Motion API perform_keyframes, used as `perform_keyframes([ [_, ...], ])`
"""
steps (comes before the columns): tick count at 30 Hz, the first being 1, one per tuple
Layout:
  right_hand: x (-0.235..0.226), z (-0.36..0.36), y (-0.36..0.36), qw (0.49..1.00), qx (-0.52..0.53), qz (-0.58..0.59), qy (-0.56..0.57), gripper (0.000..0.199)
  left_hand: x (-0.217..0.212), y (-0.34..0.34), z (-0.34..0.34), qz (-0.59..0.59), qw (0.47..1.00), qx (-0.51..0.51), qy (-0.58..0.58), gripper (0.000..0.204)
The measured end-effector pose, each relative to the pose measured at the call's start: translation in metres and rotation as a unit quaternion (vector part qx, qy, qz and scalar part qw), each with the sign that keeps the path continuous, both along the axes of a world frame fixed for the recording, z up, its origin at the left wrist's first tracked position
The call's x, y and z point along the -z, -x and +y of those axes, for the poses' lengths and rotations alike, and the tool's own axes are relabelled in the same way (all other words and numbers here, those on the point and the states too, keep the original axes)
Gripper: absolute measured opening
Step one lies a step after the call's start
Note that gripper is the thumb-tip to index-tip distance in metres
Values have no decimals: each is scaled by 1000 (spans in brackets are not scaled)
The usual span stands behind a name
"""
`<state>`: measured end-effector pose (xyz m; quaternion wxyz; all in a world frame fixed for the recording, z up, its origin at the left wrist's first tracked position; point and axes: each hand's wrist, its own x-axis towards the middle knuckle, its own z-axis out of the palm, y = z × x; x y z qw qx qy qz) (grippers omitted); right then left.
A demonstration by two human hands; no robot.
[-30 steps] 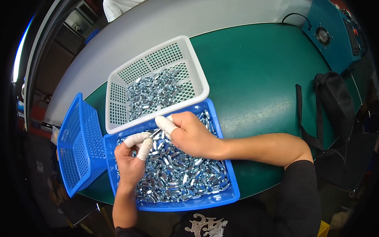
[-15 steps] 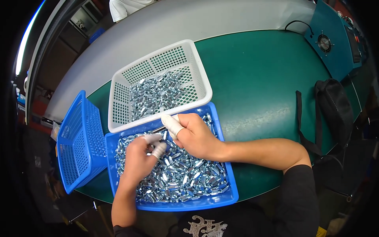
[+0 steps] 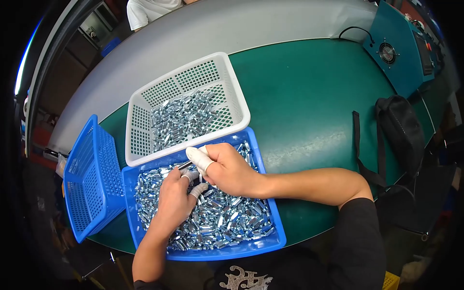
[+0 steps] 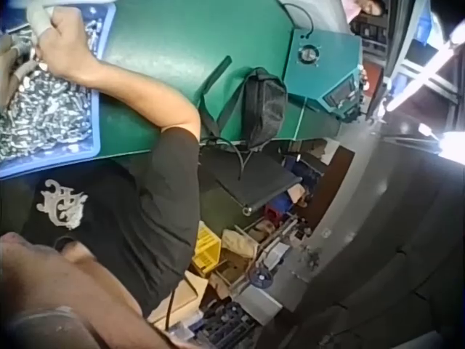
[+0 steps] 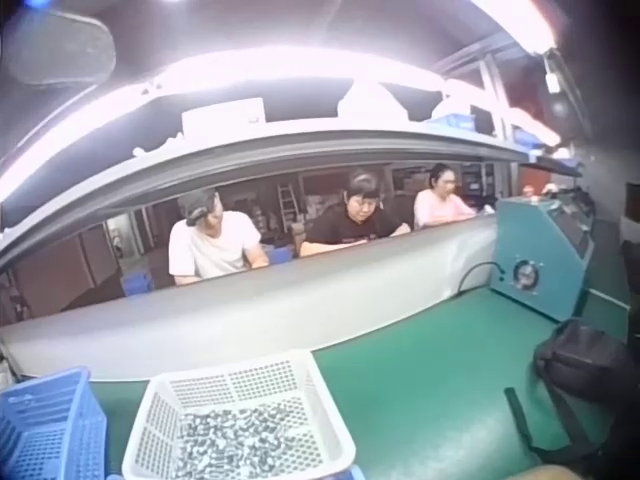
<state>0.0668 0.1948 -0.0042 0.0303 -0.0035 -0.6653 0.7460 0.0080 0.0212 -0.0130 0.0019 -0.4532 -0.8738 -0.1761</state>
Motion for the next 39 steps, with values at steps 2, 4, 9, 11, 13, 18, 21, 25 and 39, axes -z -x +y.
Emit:
perform_keyframes([
  [2,-3,-1,-3,1000,7,-16,24,43,1,2,1,-148,985,-65,-55,23],
  [4,-4,1,-1,999,0,-25,25,42,-5,4,5,-204,974,-79,-53,19],
  [9,-3,1,3,1000,6,-10,12,43,-4,7,5,-169,981,-53,-79,17],
  [11,-3,2,3,1000,11,-15,23,42,-4,9,7,-164,983,-49,-69,15],
  [13,-1,3,3,1000,10,-17,18,42,-4,9,7,-174,982,-48,-64,15],
  [18,-4,1,2,1000,2,-13,18,42,-4,7,3,-213,973,-61,-72,19],
  [21,0,3,1,1000,6,-12,4,43,-4,7,1,-167,982,-13,-86,23],
  [25,-2,2,3,1000,9,-10,18,42,-13,10,-4,-282,914,-97,-275,14],
  [39,-1,2,4,999,-26,-37,-24,47,-25,10,-11,-190,946,-8,-264,20],
])
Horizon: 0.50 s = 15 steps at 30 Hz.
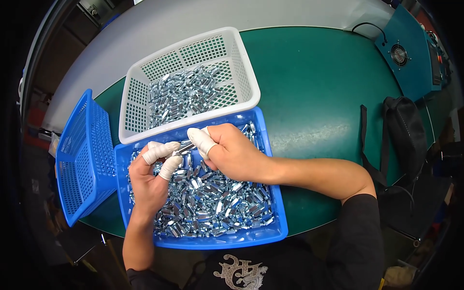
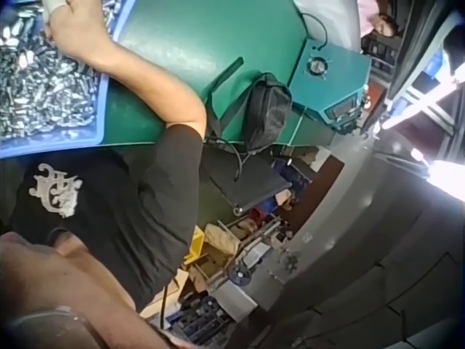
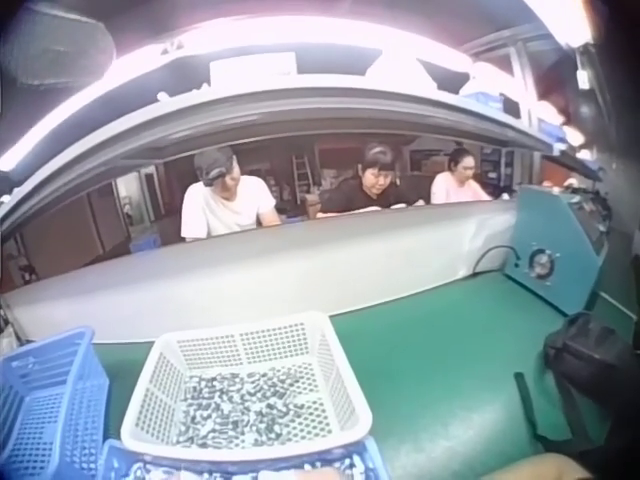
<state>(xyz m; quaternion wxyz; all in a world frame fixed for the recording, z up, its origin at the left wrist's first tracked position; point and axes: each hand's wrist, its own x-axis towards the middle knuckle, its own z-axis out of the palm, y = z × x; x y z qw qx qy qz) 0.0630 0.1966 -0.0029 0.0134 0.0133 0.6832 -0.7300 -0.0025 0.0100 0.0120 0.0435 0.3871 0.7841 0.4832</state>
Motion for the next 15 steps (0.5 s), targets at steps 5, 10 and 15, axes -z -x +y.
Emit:
perform_keyframes([
  [5,3,-1,-1,1000,-19,14,1,48,5,-1,-2,-67,997,13,-19,15],
  [10,-2,2,-2,999,-29,12,-20,47,-4,-6,11,192,981,-17,-27,21],
  [15,0,-2,-3,995,-94,9,19,42,4,-8,8,90,994,43,-48,23],
])
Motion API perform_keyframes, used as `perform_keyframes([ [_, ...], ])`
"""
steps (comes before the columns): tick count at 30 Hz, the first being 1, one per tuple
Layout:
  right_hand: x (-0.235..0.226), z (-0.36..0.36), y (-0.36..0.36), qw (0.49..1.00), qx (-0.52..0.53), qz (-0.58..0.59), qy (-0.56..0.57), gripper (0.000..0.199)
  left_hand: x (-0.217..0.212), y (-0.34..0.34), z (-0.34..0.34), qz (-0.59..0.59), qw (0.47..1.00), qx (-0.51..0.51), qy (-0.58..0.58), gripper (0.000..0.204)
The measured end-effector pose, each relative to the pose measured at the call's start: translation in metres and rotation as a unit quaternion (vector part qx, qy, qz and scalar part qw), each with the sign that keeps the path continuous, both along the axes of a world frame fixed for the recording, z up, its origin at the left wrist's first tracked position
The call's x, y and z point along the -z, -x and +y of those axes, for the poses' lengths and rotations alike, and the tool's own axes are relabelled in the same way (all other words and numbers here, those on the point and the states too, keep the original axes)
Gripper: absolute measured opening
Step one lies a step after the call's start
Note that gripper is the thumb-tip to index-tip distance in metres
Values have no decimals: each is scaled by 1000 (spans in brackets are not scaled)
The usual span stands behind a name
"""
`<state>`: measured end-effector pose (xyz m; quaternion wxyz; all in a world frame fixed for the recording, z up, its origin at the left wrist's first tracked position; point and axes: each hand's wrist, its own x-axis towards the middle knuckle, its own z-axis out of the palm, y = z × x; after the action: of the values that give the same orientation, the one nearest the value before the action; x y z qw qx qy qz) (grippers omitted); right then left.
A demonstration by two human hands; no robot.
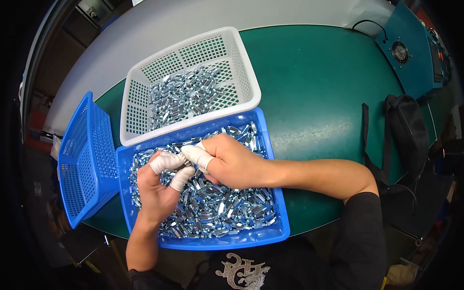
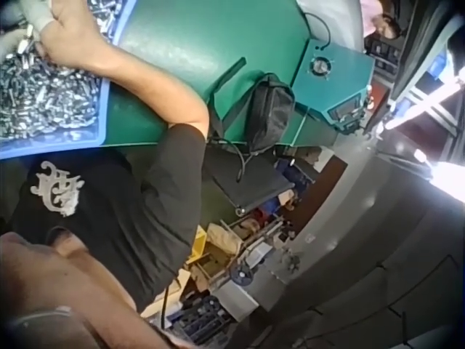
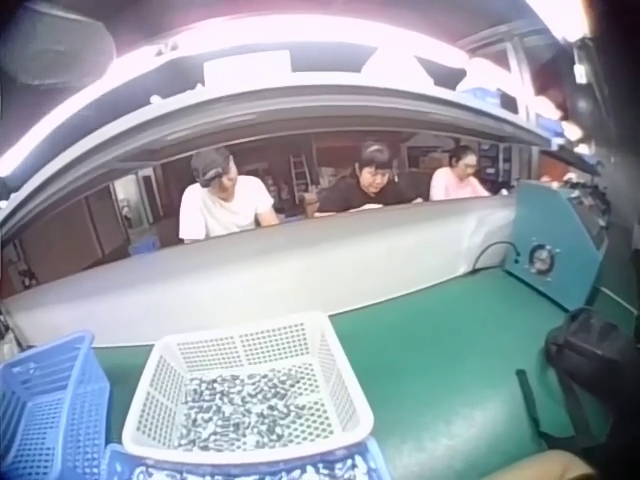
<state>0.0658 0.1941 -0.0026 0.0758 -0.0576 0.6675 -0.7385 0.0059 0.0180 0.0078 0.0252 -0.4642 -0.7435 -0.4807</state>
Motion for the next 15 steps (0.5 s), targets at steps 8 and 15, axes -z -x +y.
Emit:
perform_keyframes([
  [8,-5,-1,0,998,55,-2,-18,43,-5,-1,5,-13,998,-60,-12,34],
  [15,6,-6,0,996,80,22,-27,39,3,-3,-3,-203,976,-49,68,14],
])
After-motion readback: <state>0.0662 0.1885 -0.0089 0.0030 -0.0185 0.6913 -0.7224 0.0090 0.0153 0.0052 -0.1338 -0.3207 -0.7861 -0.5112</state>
